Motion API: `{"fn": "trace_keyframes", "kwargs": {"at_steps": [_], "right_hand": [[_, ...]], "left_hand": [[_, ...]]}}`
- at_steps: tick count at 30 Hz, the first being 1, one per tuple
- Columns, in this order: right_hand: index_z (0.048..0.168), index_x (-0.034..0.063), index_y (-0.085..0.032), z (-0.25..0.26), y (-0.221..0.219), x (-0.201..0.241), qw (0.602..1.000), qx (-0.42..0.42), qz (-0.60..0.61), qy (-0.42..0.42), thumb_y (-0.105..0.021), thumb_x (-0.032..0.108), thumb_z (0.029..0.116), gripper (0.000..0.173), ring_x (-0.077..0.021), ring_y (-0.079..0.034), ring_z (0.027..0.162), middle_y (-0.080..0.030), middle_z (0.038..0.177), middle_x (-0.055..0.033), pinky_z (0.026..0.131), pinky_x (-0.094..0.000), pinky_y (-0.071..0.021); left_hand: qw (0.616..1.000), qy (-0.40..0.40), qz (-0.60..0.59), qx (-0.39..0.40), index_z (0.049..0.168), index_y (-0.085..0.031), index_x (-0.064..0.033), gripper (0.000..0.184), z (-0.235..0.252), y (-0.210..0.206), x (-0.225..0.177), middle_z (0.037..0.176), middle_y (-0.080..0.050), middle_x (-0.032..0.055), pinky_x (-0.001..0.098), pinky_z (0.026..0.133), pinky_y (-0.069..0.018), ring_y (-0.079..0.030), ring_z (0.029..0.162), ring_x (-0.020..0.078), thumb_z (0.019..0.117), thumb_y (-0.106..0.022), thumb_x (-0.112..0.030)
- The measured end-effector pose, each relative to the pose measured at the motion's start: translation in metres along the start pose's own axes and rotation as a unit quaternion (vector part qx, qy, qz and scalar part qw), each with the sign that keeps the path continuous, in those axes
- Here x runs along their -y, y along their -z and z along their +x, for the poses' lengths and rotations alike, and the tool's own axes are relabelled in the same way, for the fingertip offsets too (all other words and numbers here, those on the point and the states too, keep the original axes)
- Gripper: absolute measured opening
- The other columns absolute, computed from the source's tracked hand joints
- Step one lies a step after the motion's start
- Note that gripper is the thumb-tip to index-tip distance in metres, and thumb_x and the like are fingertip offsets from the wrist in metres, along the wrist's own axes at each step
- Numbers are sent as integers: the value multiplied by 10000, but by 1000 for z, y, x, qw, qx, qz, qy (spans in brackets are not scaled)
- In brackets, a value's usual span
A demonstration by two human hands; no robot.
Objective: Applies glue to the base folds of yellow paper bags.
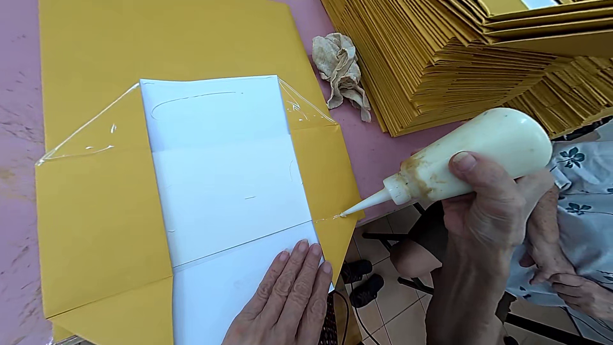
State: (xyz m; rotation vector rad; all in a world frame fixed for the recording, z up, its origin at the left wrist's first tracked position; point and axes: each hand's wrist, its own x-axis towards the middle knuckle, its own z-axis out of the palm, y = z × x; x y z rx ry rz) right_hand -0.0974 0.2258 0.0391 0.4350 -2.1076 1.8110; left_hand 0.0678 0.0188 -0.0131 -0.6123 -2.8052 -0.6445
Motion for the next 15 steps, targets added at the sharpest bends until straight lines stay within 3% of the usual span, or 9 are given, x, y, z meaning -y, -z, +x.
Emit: {"fn": "trace_keyframes", "kwargs": {"at_steps": [15], "right_hand": [[1090, 226, -603, 6, 17, 4, 999, -20, -24, 32, -809, 143, 772, 388, -61, -734, 817, -728, 941, 94, 681, -241, -639]], "left_hand": [[1000, -2, -1, 4, 1321, -626, 64, 349, 0, 1, 0, 1356, -639, 238, 419, 1154, -387, -600, 1295, 383, 1014, -462, 32]]}}
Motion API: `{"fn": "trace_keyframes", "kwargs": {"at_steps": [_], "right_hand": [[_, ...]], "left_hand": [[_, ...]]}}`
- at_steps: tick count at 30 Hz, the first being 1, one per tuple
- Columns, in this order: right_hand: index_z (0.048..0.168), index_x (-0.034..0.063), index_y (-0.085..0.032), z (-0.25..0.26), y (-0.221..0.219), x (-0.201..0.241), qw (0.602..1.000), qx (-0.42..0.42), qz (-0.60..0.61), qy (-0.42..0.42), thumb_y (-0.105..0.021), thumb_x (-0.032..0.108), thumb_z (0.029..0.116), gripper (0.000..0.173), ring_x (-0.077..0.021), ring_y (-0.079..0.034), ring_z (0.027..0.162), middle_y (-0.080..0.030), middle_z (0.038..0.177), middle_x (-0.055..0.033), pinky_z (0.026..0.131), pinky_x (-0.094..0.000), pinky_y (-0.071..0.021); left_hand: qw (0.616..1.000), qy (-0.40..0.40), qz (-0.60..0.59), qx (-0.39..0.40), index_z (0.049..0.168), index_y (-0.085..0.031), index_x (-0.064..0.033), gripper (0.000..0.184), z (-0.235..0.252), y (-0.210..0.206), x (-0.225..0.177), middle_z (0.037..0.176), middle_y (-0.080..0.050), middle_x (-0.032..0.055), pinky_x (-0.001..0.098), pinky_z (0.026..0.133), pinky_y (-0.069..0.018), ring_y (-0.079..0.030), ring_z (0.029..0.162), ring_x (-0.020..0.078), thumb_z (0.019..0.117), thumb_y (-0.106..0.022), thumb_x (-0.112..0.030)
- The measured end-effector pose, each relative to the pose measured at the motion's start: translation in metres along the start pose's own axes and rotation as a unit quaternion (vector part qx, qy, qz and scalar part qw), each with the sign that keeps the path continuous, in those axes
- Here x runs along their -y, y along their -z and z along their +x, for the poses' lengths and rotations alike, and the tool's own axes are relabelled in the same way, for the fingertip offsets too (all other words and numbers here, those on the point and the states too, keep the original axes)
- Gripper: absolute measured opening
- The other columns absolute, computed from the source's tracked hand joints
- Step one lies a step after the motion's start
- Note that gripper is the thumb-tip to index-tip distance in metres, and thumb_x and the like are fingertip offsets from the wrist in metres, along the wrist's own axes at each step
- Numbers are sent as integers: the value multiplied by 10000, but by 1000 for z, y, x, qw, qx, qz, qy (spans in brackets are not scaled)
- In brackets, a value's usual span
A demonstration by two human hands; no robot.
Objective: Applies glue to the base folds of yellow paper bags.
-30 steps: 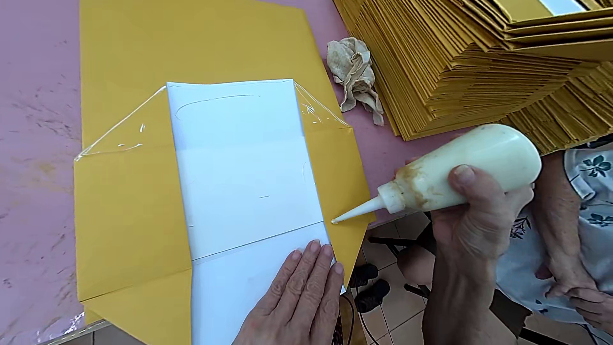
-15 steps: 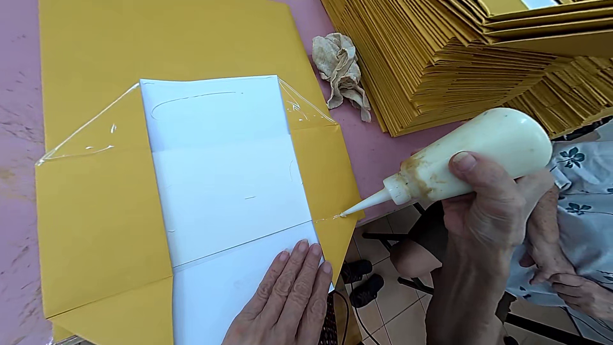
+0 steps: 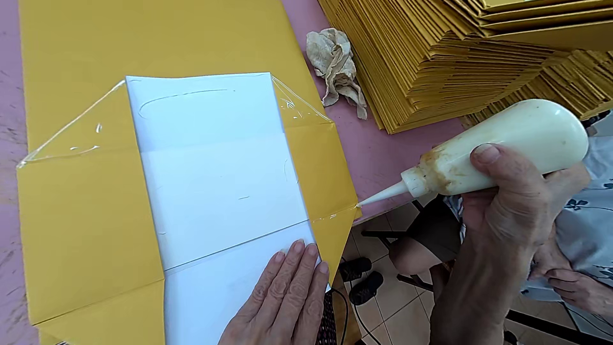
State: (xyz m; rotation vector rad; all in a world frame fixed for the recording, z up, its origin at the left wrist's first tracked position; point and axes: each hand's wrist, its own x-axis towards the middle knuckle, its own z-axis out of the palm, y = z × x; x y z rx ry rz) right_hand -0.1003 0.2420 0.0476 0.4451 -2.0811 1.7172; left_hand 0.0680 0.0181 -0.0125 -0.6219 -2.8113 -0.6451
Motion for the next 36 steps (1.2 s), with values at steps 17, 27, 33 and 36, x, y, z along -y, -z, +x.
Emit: {"fn": "trace_keyframes", "kwargs": {"at_steps": [17, 27, 33, 36], "right_hand": [[1197, 156, -574, -19, 0, 7, 999, 50, -6, 15, -876, 290, 695, 601, -122, -739, 865, -721, 986, 61, 742, -313, -650], [1265, 94, -569, -39, 7, 8, 994, 105, 2, -5, -895, 417, 698, 730, -160, -726, 854, -711, 1003, 5, 713, -338, -643], [1289, 64, -555, -43, 7, 11, 990, 139, 26, -14, -896, 425, 705, 766, -195, -739, 832, -719, 1004, -31, 685, -363, -658], [1267, 91, -556, -37, 6, 11, 991, 123, 52, -2, -883, 417, 732, 706, -211, -740, 856, -721, 1021, -40, 706, -383, -656]], "left_hand": [[999, 11, 5, -30, 1304, -629, 79, 342, -1, -3, -2, 1336, -660, 214, 395, 1152, -389, -614, 1285, 351, 1015, -449, 45], [999, 16, -6, -36, 1301, -627, 87, 332, 0, -2, -3, 1329, -663, 218, 395, 1150, -392, -615, 1285, 350, 1023, -456, 26], [999, 21, -17, -37, 1297, -631, 86, 329, 0, -1, -3, 1325, -665, 221, 396, 1151, -393, -615, 1284, 356, 1026, -457, 16], [999, 18, -16, -40, 1294, -631, 87, 327, -1, -2, -3, 1324, -665, 221, 396, 1150, -393, -616, 1282, 357, 1027, -457, 15]]}}
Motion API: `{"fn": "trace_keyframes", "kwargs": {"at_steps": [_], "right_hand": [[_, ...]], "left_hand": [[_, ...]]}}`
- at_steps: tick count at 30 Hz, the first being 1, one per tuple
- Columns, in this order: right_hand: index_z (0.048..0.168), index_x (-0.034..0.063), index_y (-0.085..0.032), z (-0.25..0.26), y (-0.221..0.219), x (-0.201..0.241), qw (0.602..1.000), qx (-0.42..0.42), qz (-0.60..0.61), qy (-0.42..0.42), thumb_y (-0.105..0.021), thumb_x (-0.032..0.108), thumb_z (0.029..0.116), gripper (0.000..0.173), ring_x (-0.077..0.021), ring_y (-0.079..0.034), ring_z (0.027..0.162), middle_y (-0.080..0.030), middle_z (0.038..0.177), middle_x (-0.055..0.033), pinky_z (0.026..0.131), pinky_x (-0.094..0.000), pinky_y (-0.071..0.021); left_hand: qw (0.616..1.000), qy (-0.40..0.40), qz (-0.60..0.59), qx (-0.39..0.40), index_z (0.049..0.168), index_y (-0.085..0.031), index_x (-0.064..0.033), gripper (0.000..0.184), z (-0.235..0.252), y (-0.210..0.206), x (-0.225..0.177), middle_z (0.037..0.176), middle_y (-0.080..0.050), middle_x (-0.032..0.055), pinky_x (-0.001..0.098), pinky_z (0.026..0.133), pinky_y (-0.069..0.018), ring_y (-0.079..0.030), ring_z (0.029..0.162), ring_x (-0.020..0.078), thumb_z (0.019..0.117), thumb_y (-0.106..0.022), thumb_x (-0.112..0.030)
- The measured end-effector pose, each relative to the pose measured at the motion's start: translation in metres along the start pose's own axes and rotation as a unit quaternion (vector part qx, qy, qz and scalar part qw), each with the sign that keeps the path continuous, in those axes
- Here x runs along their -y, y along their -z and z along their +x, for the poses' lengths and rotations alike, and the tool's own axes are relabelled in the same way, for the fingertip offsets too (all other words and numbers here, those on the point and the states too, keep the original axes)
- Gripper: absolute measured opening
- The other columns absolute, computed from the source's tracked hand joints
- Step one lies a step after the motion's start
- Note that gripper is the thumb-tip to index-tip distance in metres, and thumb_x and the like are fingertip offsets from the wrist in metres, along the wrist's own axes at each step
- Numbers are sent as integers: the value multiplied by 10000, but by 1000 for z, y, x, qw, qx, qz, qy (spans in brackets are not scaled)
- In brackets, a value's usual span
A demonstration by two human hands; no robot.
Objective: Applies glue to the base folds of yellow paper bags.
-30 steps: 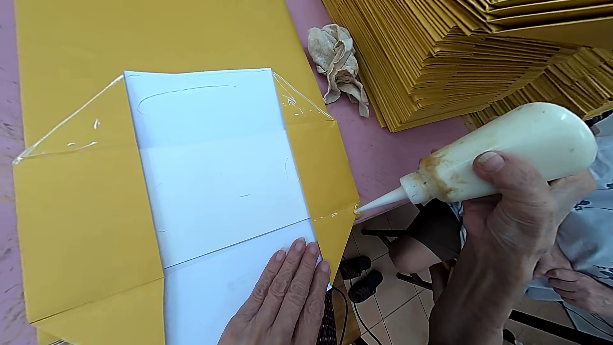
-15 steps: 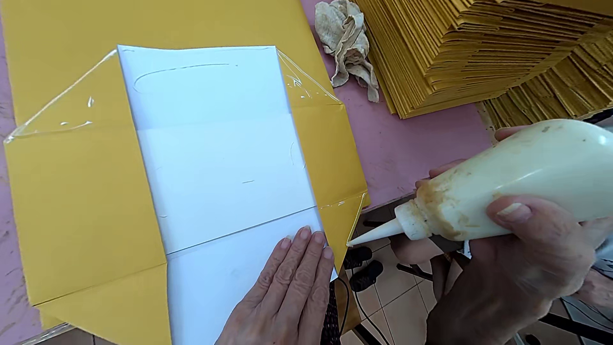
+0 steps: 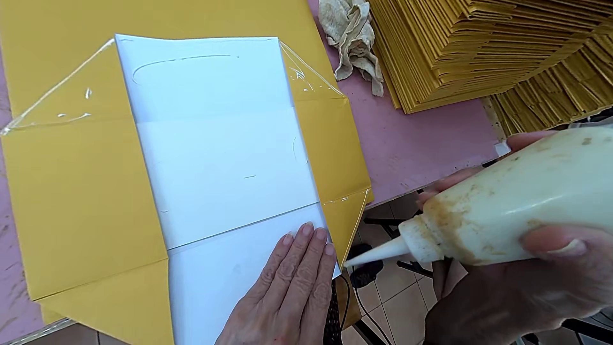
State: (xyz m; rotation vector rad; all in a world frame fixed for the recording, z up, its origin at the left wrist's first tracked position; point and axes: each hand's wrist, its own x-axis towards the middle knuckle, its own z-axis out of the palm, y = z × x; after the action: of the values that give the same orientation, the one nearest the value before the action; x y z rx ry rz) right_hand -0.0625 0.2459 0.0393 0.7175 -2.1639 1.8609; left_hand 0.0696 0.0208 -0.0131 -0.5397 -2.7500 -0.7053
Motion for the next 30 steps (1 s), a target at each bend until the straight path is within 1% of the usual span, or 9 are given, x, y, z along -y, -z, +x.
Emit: {"fn": "trace_keyframes", "kwargs": {"at_steps": [3, 6, 7, 10, 14, 18, 24, 27, 30], "right_hand": [[1254, 95, -538, 7, -3, -5, 999, -35, -14, 29, -891, 375, 731, 690, -216, -734, 883, -712, 1025, -37, 744, -399, -648], [1277, 145, -550, 7, -9, -3, 997, -35, -62, 18, -866, 365, 736, 665, -125, -727, 895, -706, 1037, 54, 765, -305, -639], [1286, 151, -545, 5, -9, -2, 997, -27, -67, 10, -863, 376, 736, 674, -112, -726, 894, -706, 1040, 65, 763, -292, -637], [1283, 79, -546, 4, -6, -3, 997, -15, -71, 23, -884, 427, 714, 748, -166, -726, 875, -704, 1031, 3, 736, -346, -643], [1289, 57, -528, 0, -2, 0, 996, 4, -86, 24, -893, 481, 695, 815, -183, -725, 881, -697, 1038, -21, 733, -362, -645], [1289, 38, -536, -4, -2, 3, 996, 10, -82, 26, -903, 474, 683, 832, -175, -724, 870, -703, 1020, -24, 719, -342, -640], [1290, 32, -533, -8, -3, 8, 998, 9, -65, 6, -921, 436, 663, 841, -217, -733, 851, -709, 1010, -53, 706, -385, -655], [1287, 50, -548, -10, -7, 9, 1000, -8, -27, 11, -906, 407, 696, 778, -193, -735, 808, -721, 980, -36, 680, -376, -656], [1274, 78, -576, -13, -11, 5, 997, -53, 53, 6, -901, 330, 718, 692, -173, -739, 792, -737, 951, -43, 665, -349, -651]], "left_hand": [[1000, -3, 2, 2, 1292, -631, 92, 330, 0, 0, 0, 1328, -661, 225, 399, 1154, -388, -613, 1285, 358, 1024, -449, 28], [1000, -3, 3, 1, 1286, -634, 91, 326, 1, 0, 0, 1318, -668, 224, 397, 1152, -391, -617, 1279, 359, 1023, -455, 21], [1000, -2, 2, 1, 1287, -633, 91, 326, 1, 0, 0, 1318, -667, 226, 397, 1152, -390, -617, 1280, 359, 1025, -455, 18], [1000, -1, -1, 0, 1285, -637, 90, 324, 0, 1, 0, 1313, -669, 228, 397, 1147, -398, -623, 1272, 360, 1026, -458, 16], [1000, -1, -3, 3, 1284, -633, 99, 322, 1, 1, 0, 1314, -667, 232, 402, 1143, -404, -623, 1271, 362, 1023, -462, 17], [1000, 2, -5, 2, 1278, -637, 96, 317, 1, 1, 0, 1311, -670, 230, 398, 1140, -407, -624, 1270, 363, 1025, -467, 7], [1000, 0, -5, 2, 1276, -637, 98, 315, 0, 1, 1, 1305, -672, 233, 402, 1138, -406, -624, 1270, 363, 1027, -468, 7], [999, -1, -42, 15, 1275, -626, 116, 314, -2, 3, 4, 1309, -656, 268, 448, 1128, -417, -611, 1267, 423, 1022, -496, -17], [998, -8, -64, 27, 1281, -605, 147, 322, -4, 4, 9, 1312, -632, 319, 516, 1106, -430, -595, 1253, 493, 1020, -507, -14]]}}
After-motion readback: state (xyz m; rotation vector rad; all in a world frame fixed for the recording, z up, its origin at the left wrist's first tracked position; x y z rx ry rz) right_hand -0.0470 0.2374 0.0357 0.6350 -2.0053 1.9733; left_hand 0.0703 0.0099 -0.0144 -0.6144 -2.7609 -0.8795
